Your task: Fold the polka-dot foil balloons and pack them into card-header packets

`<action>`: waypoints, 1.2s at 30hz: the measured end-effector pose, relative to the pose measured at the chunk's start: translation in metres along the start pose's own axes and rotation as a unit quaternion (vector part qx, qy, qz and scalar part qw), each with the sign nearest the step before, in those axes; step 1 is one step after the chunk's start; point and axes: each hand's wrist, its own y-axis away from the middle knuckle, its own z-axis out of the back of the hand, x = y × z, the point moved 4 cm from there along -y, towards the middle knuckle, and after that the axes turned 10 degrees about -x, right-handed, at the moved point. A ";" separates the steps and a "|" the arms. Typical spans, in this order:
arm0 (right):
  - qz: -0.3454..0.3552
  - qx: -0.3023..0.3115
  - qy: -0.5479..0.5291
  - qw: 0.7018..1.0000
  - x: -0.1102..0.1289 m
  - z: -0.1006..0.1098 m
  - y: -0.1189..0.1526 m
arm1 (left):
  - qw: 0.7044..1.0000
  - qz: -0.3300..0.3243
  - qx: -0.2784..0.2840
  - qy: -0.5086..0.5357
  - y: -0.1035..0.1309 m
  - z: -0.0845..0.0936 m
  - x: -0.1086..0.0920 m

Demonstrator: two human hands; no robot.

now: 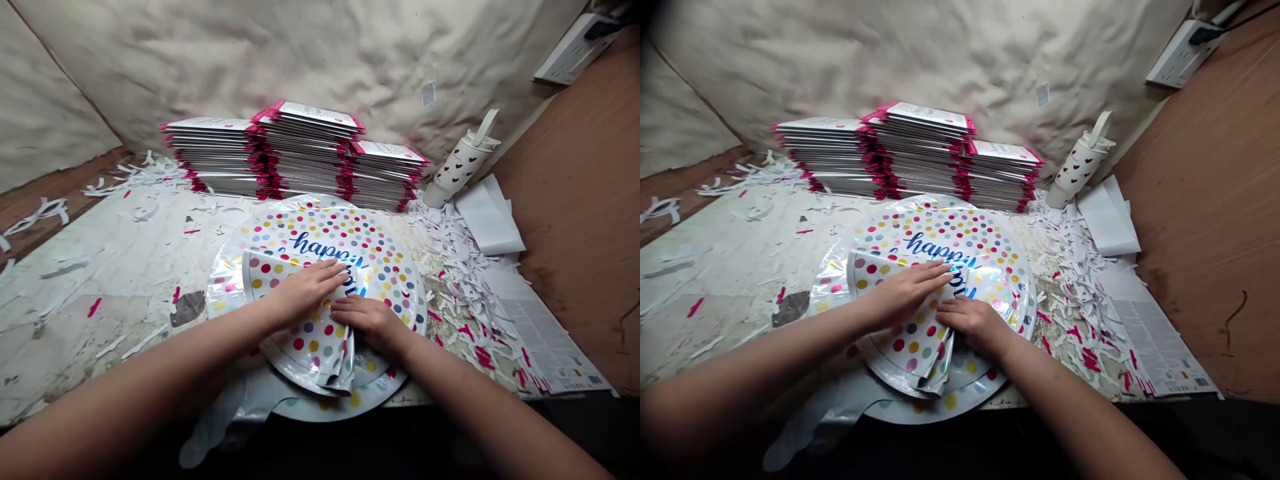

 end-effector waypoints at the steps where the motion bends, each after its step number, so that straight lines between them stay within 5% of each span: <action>1: -0.015 -0.001 -0.017 1.000 -0.001 0.004 -0.001 | 0.999 -0.011 0.031 -0.026 -0.007 -0.011 0.008; 3: -0.035 0.002 -0.041 0.999 -0.002 0.010 -0.001 | 0.994 -0.010 0.093 -0.054 -0.012 -0.032 0.018; 6: -0.013 0.023 -0.040 0.999 0.005 0.014 0.007 | 0.992 0.021 0.102 -0.075 -0.007 -0.046 0.018; 11: 0.017 0.049 -0.010 0.999 0.018 0.006 0.027 | 0.991 0.059 0.069 -0.096 -0.002 -0.047 0.005; 17: -0.094 -0.029 -0.004 0.995 0.017 0.012 0.035 | 0.984 0.111 0.072 -0.120 -0.015 -0.045 0.010; 22: -0.014 -0.063 0.011 0.998 0.024 0.016 0.039 | 0.987 0.093 0.085 -0.101 -0.014 -0.046 0.010; 28: -0.006 0.021 -0.060 0.998 0.024 0.010 0.039 | 0.986 0.097 0.114 -0.075 -0.010 -0.051 0.005; 32: -0.186 0.047 -0.087 0.978 0.007 0.017 0.027 | 0.983 0.110 0.133 -0.069 0.001 -0.045 0.013; 36: -0.432 0.053 -0.067 0.898 -0.024 0.022 0.010 | 0.977 0.120 0.160 -0.070 0.051 -0.011 0.054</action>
